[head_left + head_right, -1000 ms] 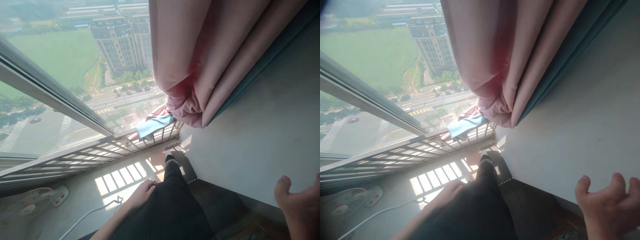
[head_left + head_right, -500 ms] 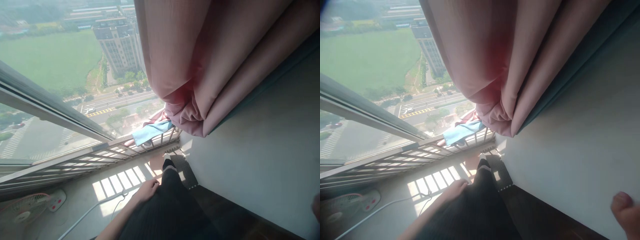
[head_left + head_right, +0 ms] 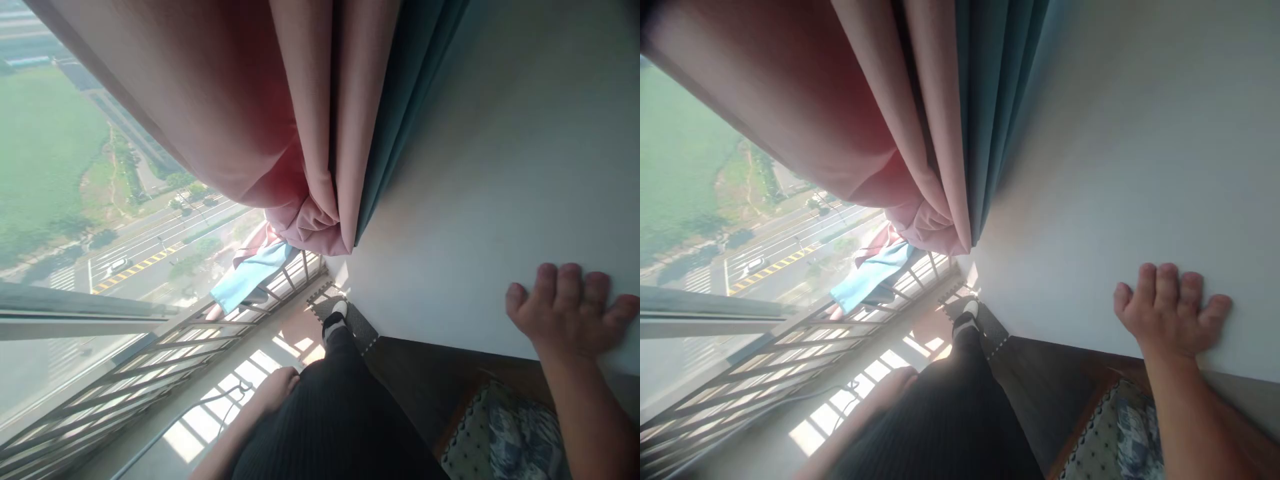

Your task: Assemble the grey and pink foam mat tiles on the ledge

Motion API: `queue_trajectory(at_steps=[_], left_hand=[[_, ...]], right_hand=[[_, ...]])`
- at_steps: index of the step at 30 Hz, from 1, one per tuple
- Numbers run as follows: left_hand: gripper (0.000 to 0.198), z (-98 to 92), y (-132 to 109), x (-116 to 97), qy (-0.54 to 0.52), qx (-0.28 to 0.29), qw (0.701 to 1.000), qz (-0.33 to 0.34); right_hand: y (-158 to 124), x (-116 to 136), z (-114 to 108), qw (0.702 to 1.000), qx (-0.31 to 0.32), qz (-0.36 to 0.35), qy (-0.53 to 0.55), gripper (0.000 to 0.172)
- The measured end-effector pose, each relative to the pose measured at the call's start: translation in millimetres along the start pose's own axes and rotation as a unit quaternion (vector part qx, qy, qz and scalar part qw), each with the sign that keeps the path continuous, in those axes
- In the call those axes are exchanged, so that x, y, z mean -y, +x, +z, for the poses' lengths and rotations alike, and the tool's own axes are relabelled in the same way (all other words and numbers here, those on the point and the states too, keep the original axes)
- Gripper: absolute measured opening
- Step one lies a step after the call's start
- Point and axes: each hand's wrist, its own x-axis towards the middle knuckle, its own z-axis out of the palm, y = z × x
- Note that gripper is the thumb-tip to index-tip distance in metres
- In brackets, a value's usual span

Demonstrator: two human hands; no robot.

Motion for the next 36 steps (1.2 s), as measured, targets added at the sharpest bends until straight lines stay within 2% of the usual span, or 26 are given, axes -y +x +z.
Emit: queue_trajectory(at_steps=[5, 7, 9, 10, 12, 13, 14, 16, 17, 18, 20, 21, 23, 27, 31, 34, 36], left_hand=[[0.048, -7.8, 15.3, -10.7, -0.007, -0.025, 1.0, 0.013], [0.047, -4.3, 21.3, -9.0, -0.008, -0.033, 0.999, 0.034], [0.046, 1.7, 29.4, -6.1, 0.006, -0.047, 0.998, 0.037], [0.045, 4.8, 34.0, -5.1, 0.019, -0.054, 0.998, 0.034], [0.045, 9.6, 42.7, -4.6, 0.049, -0.064, 0.996, 0.028], [0.045, 10.9, 46.1, -4.7, 0.059, -0.069, 0.995, 0.028], [0.045, 11.7, 48.7, -4.6, 0.062, -0.072, 0.995, 0.029], [0.044, 12.1, 51.3, -2.3, 0.048, -0.073, 0.996, 0.036], [0.045, 12.3, 51.8, 0.2, 0.035, -0.07, 0.996, 0.042], [0.045, 12.7, 51.9, 3.7, 0.021, -0.068, 0.996, 0.047], [0.045, 14.6, 52.3, 11.9, 0.0, -0.069, 0.996, 0.048], [0.045, 16.0, 52.9, 15.7, -0.008, -0.071, 0.996, 0.045], [0.044, 19.1, 54.8, 21.0, -0.023, -0.07, 0.996, 0.047], [0.045, 24.1, 54.8, 19.7, -0.041, -0.056, 0.994, 0.086], [0.045, 30.7, 38.8, 17.5, -0.033, -0.045, 0.993, 0.099], [0.045, 39.5, 19.3, 22.9, -0.044, -0.031, 0.994, 0.094], [0.045, 46.1, 6.9, 27.2, -0.043, -0.009, 0.995, 0.093]], right_hand=[[-6.5, -6.3, 1.3, 0.998, 0.054, 0.04, 0.011, 0.087], [-0.3, 3.3, -6.8, 0.996, 0.053, 0.057, 0.046, 0.086], [9.2, 36.0, -22.5, 0.99, 0.057, 0.09, 0.093, 0.083], [13.3, 62.9, -32.5, 0.983, 0.076, 0.112, 0.123, 0.081], [14.7, 134.3, -53.2, 0.955, 0.149, 0.138, 0.218, 0.069], [10.7, 175.2, -62.5, 0.924, 0.206, 0.14, 0.29, 0.063], [3.3, 216.3, -70.4, 0.88, 0.267, 0.14, 0.368, 0.059], [-19.6, 290.4, -80.9, 0.761, 0.409, 0.159, 0.478, 0.054], [-33.2, 320.0, -83.6, 0.697, 0.479, 0.151, 0.512, 0.054], [-46.7, 343.5, -84.8, 0.648, 0.524, 0.141, 0.535, 0.054], [-69.1, 372.8, -83.5, 0.589, 0.577, 0.088, 0.558, 0.052], [-76.8, 380.1, -81.7, 0.576, 0.594, 0.053, 0.559, 0.05], [-85.0, 384.9, -77.8, 0.571, 0.607, 0.004, 0.553, 0.047], [-88.8, 381.7, -82.6, 0.573, 0.61, 0.02, 0.547, 0.047], [-100.9, 379.4, -117.1, 0.562, 0.619, 0.051, 0.547, 0.049], [-110.9, 373.4, -147.1, 0.573, 0.624, 0.031, 0.53, 0.045], [-115.2, 367.4, -159.3, 0.579, 0.63, 0.021, 0.518, 0.043]])
